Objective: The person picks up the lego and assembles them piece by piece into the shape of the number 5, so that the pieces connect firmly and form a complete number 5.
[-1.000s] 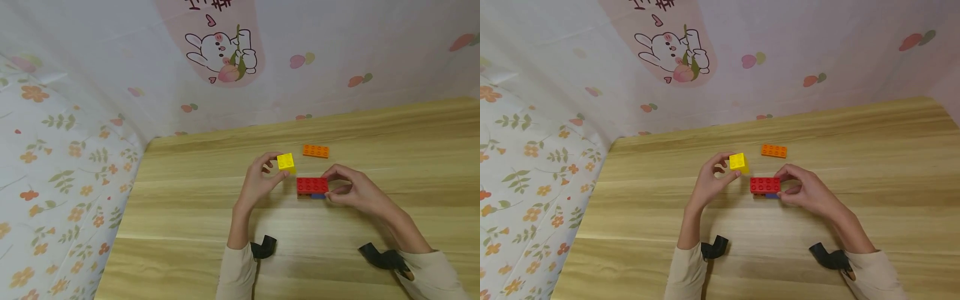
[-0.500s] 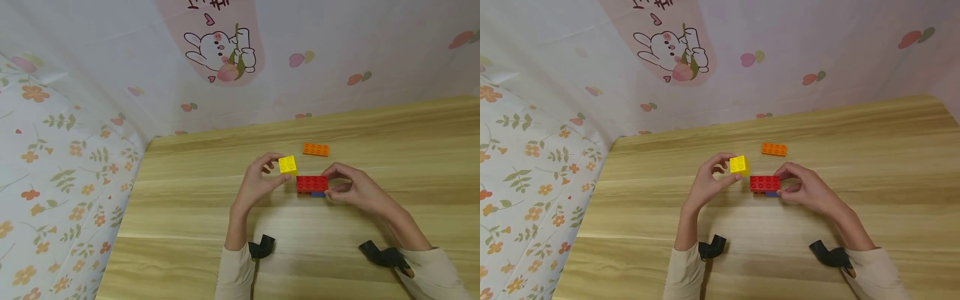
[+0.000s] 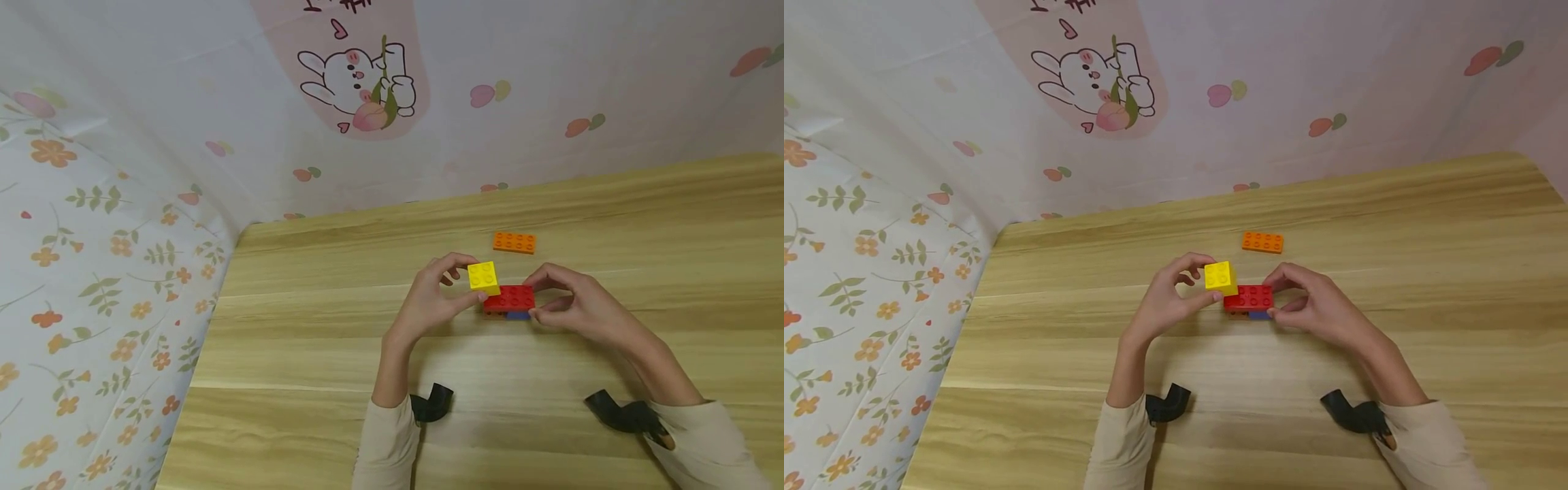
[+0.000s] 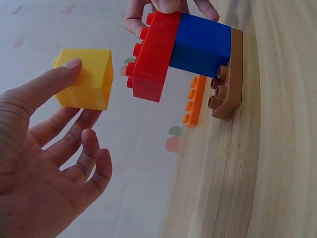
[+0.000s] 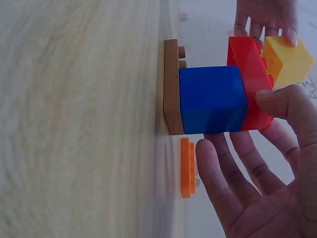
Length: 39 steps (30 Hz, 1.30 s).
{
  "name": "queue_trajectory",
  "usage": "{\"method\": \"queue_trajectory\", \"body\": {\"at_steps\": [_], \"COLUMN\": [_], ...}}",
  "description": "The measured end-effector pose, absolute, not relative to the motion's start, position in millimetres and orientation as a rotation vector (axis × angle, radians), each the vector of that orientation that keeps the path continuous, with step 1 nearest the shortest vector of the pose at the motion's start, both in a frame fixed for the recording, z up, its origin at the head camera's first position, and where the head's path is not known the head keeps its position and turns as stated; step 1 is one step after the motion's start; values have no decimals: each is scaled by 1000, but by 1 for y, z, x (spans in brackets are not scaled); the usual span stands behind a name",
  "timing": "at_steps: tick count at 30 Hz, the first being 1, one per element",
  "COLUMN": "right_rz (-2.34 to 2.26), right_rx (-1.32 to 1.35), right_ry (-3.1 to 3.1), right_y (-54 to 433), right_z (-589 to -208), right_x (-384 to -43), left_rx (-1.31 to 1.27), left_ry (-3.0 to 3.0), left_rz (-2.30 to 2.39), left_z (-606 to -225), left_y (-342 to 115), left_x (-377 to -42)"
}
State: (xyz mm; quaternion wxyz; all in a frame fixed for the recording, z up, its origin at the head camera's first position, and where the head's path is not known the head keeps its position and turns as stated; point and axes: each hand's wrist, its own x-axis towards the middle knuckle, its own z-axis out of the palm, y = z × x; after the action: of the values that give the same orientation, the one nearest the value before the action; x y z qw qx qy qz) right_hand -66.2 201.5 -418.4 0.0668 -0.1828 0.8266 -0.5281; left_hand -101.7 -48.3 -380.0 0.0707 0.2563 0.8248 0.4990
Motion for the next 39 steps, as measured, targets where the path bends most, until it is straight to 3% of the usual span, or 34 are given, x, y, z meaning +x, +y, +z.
{"method": "queue_trajectory", "body": {"at_steps": [39], "right_rz": [-1628], "right_rx": [-584], "right_ry": [2473], "right_y": [202], "right_z": [-420], "right_x": [-67], "left_rx": [853], "left_ry": [2388], "left_rz": [1407], "left_z": [-386], "left_y": [-42], "left_x": [-102]}}
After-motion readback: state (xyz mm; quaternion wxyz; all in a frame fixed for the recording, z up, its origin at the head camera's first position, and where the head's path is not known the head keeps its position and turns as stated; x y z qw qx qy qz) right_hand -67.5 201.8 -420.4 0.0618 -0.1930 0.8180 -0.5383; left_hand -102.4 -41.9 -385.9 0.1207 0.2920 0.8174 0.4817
